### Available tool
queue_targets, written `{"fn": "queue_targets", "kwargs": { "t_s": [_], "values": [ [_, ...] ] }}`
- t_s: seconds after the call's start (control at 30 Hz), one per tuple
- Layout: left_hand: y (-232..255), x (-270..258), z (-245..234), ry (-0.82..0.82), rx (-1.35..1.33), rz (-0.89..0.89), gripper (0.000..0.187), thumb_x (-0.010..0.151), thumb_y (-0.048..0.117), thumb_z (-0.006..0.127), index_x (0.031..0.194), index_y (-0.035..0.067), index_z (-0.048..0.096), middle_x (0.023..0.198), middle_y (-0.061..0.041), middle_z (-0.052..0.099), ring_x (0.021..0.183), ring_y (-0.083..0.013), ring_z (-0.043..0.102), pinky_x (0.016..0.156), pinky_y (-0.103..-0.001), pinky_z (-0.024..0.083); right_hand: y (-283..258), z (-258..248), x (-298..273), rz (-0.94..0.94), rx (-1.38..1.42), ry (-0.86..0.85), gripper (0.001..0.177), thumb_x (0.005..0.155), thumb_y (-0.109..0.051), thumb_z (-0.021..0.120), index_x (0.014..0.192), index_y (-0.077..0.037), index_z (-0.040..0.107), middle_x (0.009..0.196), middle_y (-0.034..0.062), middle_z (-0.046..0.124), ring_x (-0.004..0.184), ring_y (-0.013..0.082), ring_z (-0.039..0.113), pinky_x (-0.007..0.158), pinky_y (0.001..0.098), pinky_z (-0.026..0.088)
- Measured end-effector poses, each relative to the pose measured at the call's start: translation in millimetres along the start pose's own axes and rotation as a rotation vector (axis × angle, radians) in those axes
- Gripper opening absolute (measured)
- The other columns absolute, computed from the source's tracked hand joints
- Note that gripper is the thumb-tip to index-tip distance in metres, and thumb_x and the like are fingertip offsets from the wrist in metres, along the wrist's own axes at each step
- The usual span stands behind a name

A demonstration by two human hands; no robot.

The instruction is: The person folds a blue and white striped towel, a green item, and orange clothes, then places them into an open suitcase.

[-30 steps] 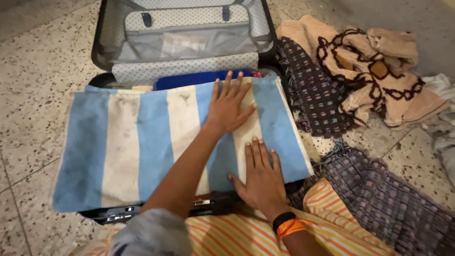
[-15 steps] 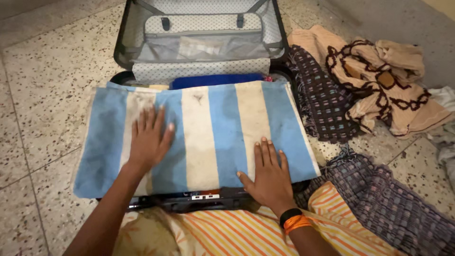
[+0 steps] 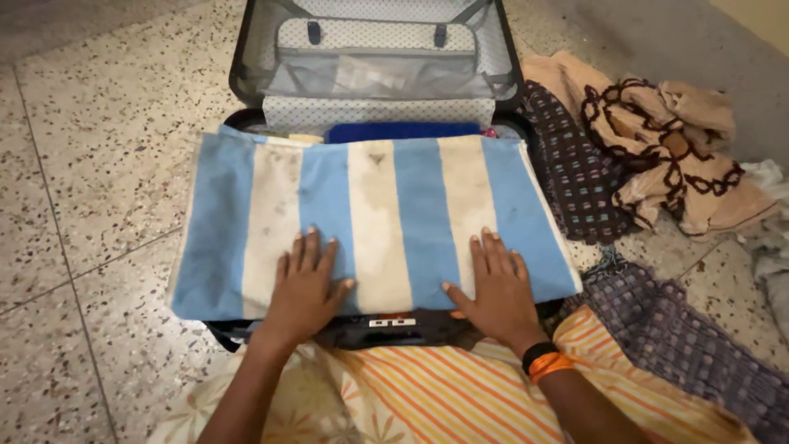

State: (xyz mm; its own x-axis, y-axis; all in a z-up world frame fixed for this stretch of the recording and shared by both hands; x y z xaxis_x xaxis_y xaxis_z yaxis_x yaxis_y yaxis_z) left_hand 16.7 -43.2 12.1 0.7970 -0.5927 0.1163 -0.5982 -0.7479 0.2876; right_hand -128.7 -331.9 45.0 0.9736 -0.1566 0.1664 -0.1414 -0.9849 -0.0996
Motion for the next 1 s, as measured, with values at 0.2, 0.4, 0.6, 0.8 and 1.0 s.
{"fn": "queue_targets", "kwargs": {
  "t_s": [0.2,0.4,0.6,0.8,1.0],
  "values": [
    [3.1,13.3,7.2,0.028,-0.023,0.047,0.075,0.094,0.050,0.058,0.151,0.005,0.040,0.161,-0.026,0.027,0.151,-0.0462,0.018,0.118,-0.064,0.016,-21.3,-22.0,3.8,-0.079,0.067,0.143,0.072,0.094,-0.040,0.056,0.150,0.002,0.041,0.159,0.0283,0.036,0.147,0.0403,0.034,0.117,0.0573,0.025],
    [9.6,16.4,12.5,0.042,-0.055,0.049,0.082,0.090,0.053,0.061,0.154,0.006,0.038,0.164,-0.024,0.026,0.153,-0.0419,0.018,0.120,-0.061,0.014,-81.0,-1.7,27.8,-0.148,0.197,0.025,0.060,0.100,-0.036,0.052,0.150,-0.003,0.045,0.159,0.0221,0.041,0.149,0.0378,0.035,0.120,0.0533,0.025],
    [-10.8,20.7,-13.3,-0.219,0.011,-0.165,0.086,0.088,0.064,0.053,0.159,0.022,0.030,0.169,-0.013,0.014,0.154,-0.0416,0.006,0.117,-0.061,0.002,-92.9,11.1,37.0,-0.027,0.136,-0.053,0.061,0.097,-0.049,0.055,0.150,-0.021,0.049,0.159,0.0198,0.038,0.147,0.0383,0.032,0.117,0.0517,0.023],
    [-30.1,21.3,-21.1,-0.133,0.175,-0.354,0.075,0.100,0.064,0.038,0.161,0.021,0.028,0.170,-0.018,0.013,0.155,-0.0448,0.004,0.120,-0.063,0.001,-91.2,14.7,34.5,0.008,0.135,-0.026,0.061,0.095,-0.051,0.056,0.148,-0.021,0.052,0.158,0.0173,0.041,0.148,0.0359,0.034,0.118,0.0507,0.024],
    [-11.5,21.3,-6.1,-0.209,-0.051,-0.211,0.073,0.096,0.060,0.037,0.162,0.028,0.031,0.171,-0.006,0.015,0.155,-0.0372,0.005,0.120,-0.067,-0.003,-89.3,12.5,33.7,0.004,0.189,0.010,0.061,0.094,-0.050,0.059,0.145,-0.019,0.056,0.156,0.0190,0.044,0.146,0.0367,0.037,0.118,0.0502,0.025]
  ]
}}
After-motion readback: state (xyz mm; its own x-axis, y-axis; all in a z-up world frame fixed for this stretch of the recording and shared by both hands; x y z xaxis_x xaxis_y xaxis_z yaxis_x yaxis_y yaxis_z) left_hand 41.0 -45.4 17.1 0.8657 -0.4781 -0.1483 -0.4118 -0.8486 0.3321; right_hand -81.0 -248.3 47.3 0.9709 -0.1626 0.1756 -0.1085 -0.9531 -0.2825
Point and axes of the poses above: each hand's wrist, its own x-axis towards the middle knuckle, its own z-axis out of the palm, y = z × x, the point moved 2 cm from there along x, towards the middle knuckle
